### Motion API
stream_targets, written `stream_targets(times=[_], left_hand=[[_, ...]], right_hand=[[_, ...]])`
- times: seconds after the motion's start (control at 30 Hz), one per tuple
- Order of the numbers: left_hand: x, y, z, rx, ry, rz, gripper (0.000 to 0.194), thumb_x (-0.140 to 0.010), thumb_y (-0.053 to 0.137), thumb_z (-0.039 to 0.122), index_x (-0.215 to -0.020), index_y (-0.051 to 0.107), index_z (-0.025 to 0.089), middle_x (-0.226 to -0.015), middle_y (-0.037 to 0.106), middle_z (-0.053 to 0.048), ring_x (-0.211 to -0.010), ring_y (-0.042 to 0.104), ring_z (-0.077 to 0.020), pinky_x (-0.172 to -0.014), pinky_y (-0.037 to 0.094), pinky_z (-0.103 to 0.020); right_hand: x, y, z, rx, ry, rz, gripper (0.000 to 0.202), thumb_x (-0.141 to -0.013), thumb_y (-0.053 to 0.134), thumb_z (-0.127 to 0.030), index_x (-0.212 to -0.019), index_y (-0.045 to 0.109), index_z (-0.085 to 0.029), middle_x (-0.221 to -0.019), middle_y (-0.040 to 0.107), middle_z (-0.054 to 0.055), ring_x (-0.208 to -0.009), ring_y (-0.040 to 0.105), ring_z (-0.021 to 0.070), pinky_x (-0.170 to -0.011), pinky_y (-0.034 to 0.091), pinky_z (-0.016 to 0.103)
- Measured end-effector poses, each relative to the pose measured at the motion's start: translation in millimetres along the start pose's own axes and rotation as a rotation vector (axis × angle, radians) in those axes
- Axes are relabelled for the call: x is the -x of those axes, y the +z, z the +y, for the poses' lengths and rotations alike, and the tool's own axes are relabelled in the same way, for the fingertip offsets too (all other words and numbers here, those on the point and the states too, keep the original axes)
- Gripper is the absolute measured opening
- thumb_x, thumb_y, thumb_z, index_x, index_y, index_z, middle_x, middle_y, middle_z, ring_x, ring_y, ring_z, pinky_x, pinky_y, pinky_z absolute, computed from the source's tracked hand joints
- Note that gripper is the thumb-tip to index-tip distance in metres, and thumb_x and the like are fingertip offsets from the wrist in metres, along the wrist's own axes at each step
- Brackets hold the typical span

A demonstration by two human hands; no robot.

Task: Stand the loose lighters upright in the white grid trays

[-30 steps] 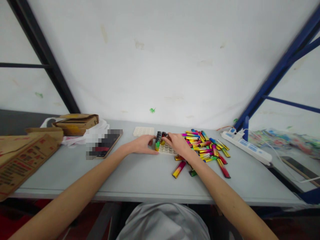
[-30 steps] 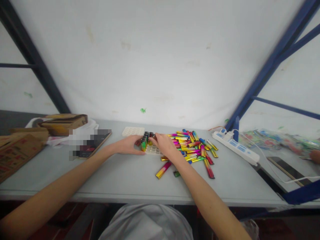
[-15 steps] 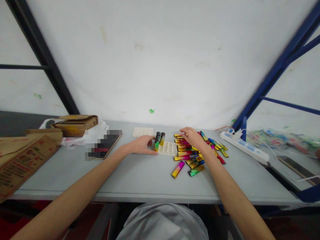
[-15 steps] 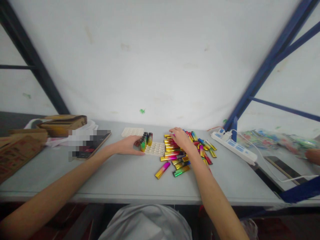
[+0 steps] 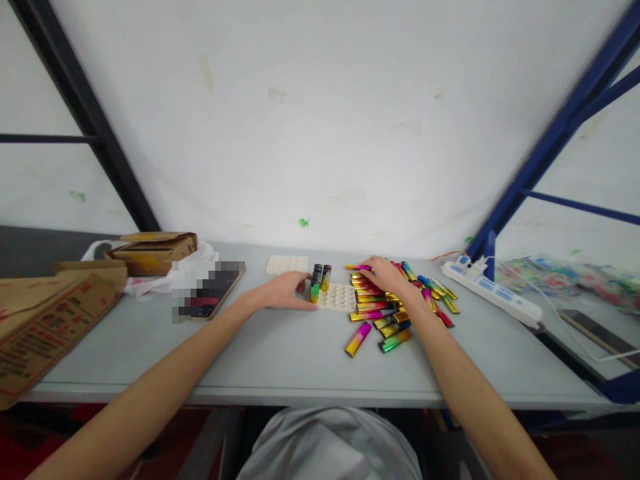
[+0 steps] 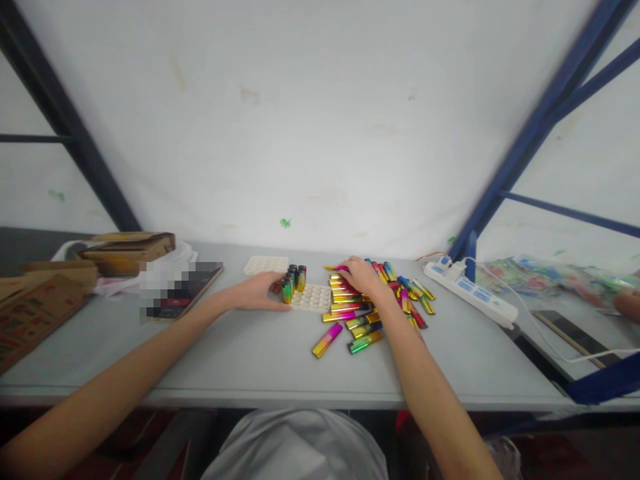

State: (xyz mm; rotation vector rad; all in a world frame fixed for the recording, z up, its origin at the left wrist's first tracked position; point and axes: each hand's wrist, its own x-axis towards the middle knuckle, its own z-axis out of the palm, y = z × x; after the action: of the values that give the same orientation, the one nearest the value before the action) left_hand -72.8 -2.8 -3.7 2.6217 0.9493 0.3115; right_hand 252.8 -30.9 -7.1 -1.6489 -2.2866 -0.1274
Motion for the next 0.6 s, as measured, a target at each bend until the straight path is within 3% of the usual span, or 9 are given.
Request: stream_targets(times=[0.1, 0.23, 0.33, 0.4, 0.5, 0.6], left_hand=[[-0.1, 0.5, -0.6, 0.022, -0.001, 0.007, 0.062, -0.068, 0.074, 0.068, -0.102, 0.063, 0.018, -0.091, 0.066, -0.007, -0.078, 0.059, -0.0231, -0.068, 0.043, -0.032], [-0.5, 0.5, -0.7, 0.02, 0.007, -0.004, 0.061, -0.068, 0.073, 0.068, -0.101, 0.062, 0.017, -0.09, 0.066, -0.006, -0.079, 0.06, -0.0231, -0.068, 0.042, -0.031], [-0.4, 0.0, -0.2, 0.025, 0.005, 0.003, 0.06, -0.068, 0.073, 0.067, -0.1, 0.063, 0.018, -0.089, 0.066, -0.005, -0.078, 0.06, -0.0223, -0.068, 0.042, -0.03], [-0.3, -0.2, 0.1, 0.027, 0.003, 0.004, 0.06, -0.067, 0.073, 0.068, -0.1, 0.063, 0.018, -0.088, 0.065, -0.005, -0.077, 0.059, -0.0217, -0.068, 0.042, -0.03], [-0.2, -0.1, -0.2, 0.024, 0.006, 0.001, 0.06, -0.068, 0.073, 0.068, -0.099, 0.063, 0.018, -0.088, 0.065, -0.004, -0.077, 0.059, -0.0216, -0.068, 0.042, -0.03], [-0.2, 0.3, -0.8, 0.014, 0.011, 0.007, 0.06, -0.068, 0.072, 0.069, -0.099, 0.062, 0.018, -0.088, 0.065, -0.005, -0.077, 0.059, -0.022, -0.068, 0.042, -0.03]], right_hand=[[2.2, -3.9, -9.8, -0.117, 0.017, 0.153, 0.032, -0.102, 0.051, -0.031, -0.114, 0.074, -0.012, -0.109, 0.073, 0.015, -0.101, 0.066, 0.0231, -0.096, 0.046, 0.033], [2.5, -8.3, -27.0, -0.472, 0.11, 0.284, 0.038, -0.097, 0.056, -0.044, -0.111, 0.075, -0.015, -0.087, 0.073, 0.007, -0.076, 0.062, 0.0191, -0.075, 0.047, 0.03], [0.2, -7.2, -38.7, -0.755, 0.201, 0.35, 0.043, -0.089, 0.062, -0.056, -0.097, 0.075, -0.016, -0.07, 0.065, 0.001, -0.066, 0.055, 0.0163, -0.066, 0.043, 0.027], [-1.5, -5.1, -46.3, -0.926, 0.238, 0.387, 0.045, -0.086, 0.064, -0.061, -0.084, 0.07, -0.017, -0.07, 0.062, 0.0, -0.068, 0.054, 0.0154, -0.067, 0.044, 0.027], [-2.0, -3.7, -59.7, -1.213, 0.267, 0.371, 0.048, -0.084, 0.061, -0.067, -0.082, 0.063, -0.019, -0.081, 0.064, 0.002, -0.076, 0.059, 0.0157, -0.071, 0.049, 0.027], [1.0, -5.9, -76.2, -1.439, 0.259, 0.247, 0.048, -0.085, 0.058, -0.071, -0.088, 0.055, -0.023, -0.083, 0.064, 0.002, -0.075, 0.063, 0.0164, -0.066, 0.052, 0.028]])
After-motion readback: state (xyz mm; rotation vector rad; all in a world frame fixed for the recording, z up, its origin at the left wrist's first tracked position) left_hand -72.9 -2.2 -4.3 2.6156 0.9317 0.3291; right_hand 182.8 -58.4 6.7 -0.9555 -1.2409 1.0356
